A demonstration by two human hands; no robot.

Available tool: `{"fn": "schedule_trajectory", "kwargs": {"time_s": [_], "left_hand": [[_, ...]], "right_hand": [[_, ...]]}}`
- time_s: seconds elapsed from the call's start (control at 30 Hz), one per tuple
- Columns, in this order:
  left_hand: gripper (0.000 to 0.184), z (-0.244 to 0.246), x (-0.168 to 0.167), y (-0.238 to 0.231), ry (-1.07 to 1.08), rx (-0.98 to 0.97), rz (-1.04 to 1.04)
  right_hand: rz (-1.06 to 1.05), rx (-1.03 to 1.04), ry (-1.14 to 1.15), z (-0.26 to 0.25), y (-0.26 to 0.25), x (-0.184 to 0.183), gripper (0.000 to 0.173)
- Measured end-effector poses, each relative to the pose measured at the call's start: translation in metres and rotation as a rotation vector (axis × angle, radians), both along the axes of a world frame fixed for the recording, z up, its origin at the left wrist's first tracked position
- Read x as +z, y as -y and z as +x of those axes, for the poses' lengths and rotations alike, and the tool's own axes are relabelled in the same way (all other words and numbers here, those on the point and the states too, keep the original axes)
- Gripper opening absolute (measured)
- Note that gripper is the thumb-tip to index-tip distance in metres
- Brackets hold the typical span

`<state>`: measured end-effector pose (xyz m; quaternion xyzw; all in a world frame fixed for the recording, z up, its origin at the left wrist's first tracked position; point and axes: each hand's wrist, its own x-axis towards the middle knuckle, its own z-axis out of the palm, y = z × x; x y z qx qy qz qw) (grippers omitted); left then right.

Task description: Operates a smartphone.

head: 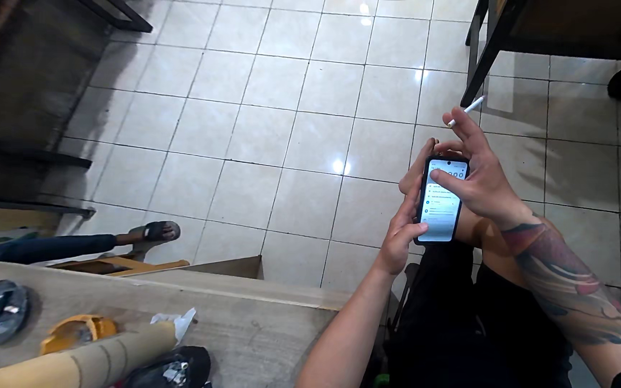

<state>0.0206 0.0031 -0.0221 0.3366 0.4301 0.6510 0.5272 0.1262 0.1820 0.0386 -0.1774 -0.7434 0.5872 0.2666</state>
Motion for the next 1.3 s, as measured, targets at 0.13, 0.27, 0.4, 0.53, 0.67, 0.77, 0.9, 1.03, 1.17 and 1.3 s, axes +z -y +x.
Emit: {"fn": "schedule_trajectory", "kwargs": {"time_s": [0.13, 0.27, 0.4, 0.53, 0.67, 0.77, 0.9, 1.03, 1.17, 1.3], "left_hand": [[0.077, 0.0, 0.0, 0.001, -0.003, 0.0, -0.003], [0.077, 0.0, 0.0, 0.001, -0.011, -0.004, 0.001], [0.075, 0.0, 0.0, 0.001, -0.004, -0.001, 0.006], [0.071, -0.001, 0.002, 0.001, 0.008, 0.004, 0.029], [0.068, -0.001, 0.003, 0.001, 0.019, 0.046, 0.029], [0.068, -0.001, 0.005, 0.001, 0.022, 0.082, 0.034], [0.067, -0.001, 0.004, 0.002, 0.033, 0.153, 0.03], [0.067, -0.001, 0.006, 0.002, 0.051, 0.2, 0.037], [0.065, -0.002, 0.006, 0.002, 0.059, 0.221, 0.042], [0.066, -0.002, 0.005, 0.002, 0.062, 0.23, 0.056]], "right_hand": [[0.003, 0.001, -0.002, 0.0, 0.0, 0.0, 0.092], [0.001, 0.003, -0.002, 0.0, 0.0, -0.001, 0.091], [-0.001, -0.009, 0.004, 0.0, -0.001, -0.001, 0.093], [-0.008, -0.026, -0.077, -0.003, -0.008, -0.006, 0.092], [0.005, -0.034, -0.088, -0.002, -0.009, -0.004, 0.089], [0.036, -0.035, -0.112, -0.003, -0.013, -0.007, 0.083], [0.022, -0.031, -0.105, -0.002, -0.013, -0.007, 0.081], [0.047, -0.029, -0.1, -0.002, -0.013, -0.008, 0.081], [0.038, -0.027, -0.104, -0.003, -0.013, -0.008, 0.082], [0.043, -0.032, -0.093, -0.003, -0.012, -0.007, 0.082]]}}
